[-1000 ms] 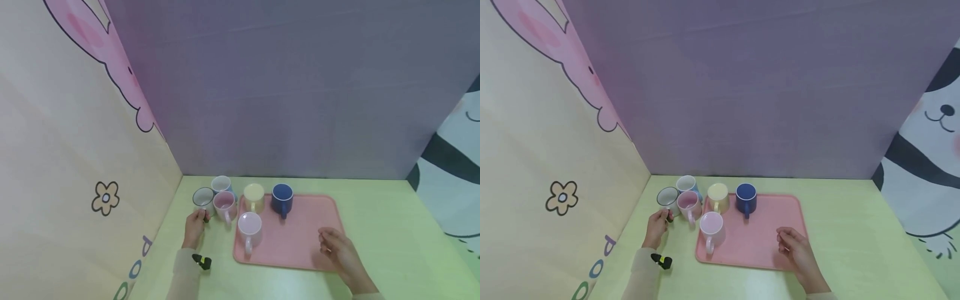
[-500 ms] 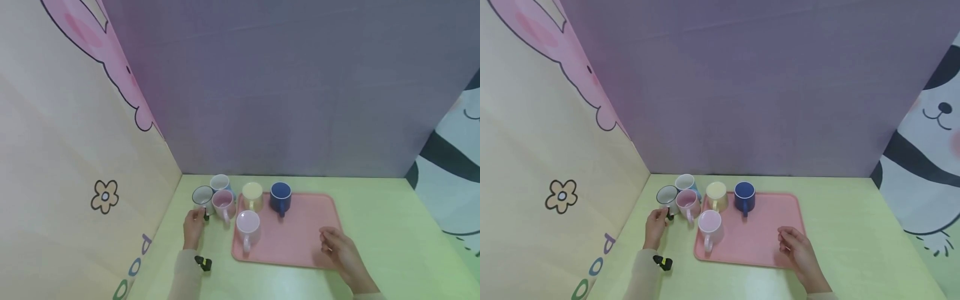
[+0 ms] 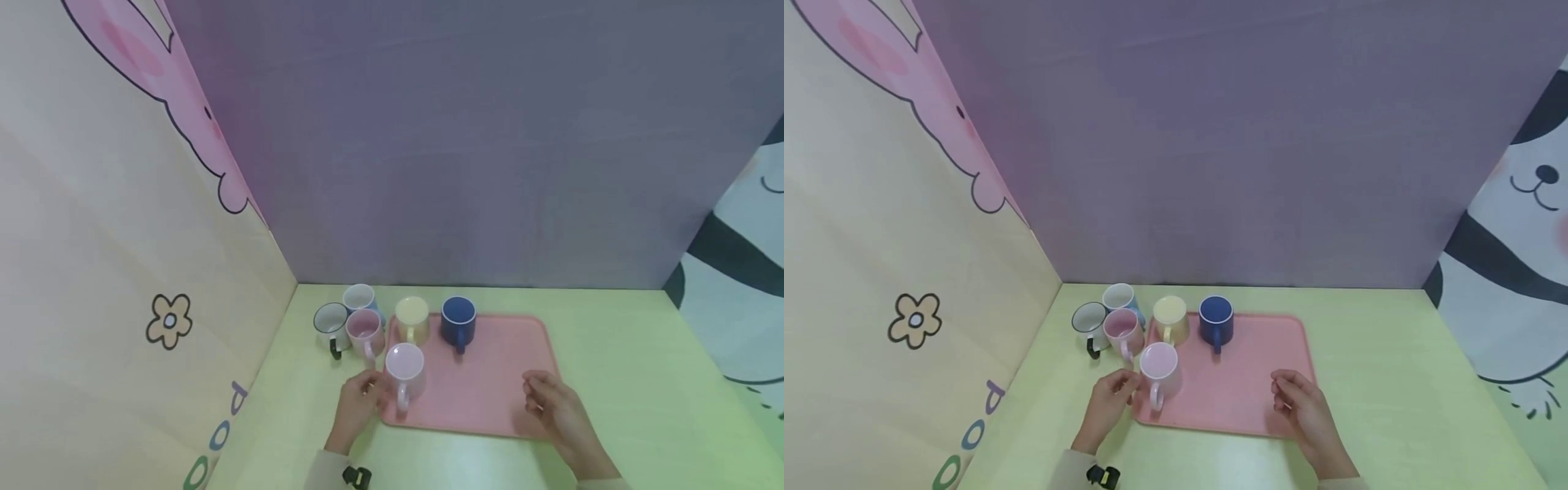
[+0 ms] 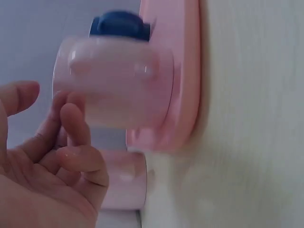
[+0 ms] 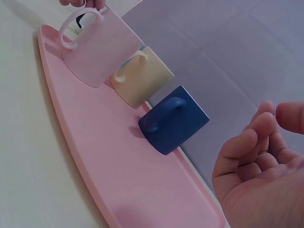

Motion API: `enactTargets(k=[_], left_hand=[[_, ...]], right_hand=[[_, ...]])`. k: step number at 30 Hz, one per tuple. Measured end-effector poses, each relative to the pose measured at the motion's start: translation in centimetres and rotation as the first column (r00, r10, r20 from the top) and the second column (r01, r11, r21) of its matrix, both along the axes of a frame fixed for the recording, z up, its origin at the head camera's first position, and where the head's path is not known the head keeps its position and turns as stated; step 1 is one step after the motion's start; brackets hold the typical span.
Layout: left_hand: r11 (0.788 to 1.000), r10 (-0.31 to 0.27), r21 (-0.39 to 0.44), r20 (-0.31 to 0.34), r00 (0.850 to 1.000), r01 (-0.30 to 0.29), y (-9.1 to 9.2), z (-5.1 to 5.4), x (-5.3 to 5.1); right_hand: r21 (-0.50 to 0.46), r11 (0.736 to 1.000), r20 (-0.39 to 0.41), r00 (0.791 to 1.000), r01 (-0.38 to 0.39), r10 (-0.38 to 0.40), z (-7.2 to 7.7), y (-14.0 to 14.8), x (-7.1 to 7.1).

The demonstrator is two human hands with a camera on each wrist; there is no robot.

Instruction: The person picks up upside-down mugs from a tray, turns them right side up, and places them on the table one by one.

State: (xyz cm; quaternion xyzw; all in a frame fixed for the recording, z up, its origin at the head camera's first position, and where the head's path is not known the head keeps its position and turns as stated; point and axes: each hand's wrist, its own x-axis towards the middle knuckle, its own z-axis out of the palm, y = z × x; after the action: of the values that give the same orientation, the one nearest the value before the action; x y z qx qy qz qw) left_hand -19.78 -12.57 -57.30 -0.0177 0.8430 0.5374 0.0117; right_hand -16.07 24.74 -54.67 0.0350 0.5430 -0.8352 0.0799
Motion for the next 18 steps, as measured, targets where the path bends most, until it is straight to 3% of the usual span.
enactTargets(k=[3, 6, 18], left_hand=[[0.998, -0.055, -0.015, 0.018, 0.998, 0.055, 1.3, -0.3, 0.7], [0.997, -0.068, -0.026, 0.024, 0.997, 0.069, 2.2, -0.6, 1.0], [0.986, -0.093, 0.146, 0.117, 0.989, 0.075, 3.8, 0.0, 1.6]], right_hand=[[0.000, 1.000, 0.013, 1.000, -0.001, 0.001, 0.1, 0.1, 0.1], [-0.001, 1.000, 0.017, 1.000, -0.002, 0.002, 0.2, 0.0, 0.2], [0.011, 1.000, 0.014, 1.000, 0.006, -0.006, 0.2, -0.2, 0.5]])
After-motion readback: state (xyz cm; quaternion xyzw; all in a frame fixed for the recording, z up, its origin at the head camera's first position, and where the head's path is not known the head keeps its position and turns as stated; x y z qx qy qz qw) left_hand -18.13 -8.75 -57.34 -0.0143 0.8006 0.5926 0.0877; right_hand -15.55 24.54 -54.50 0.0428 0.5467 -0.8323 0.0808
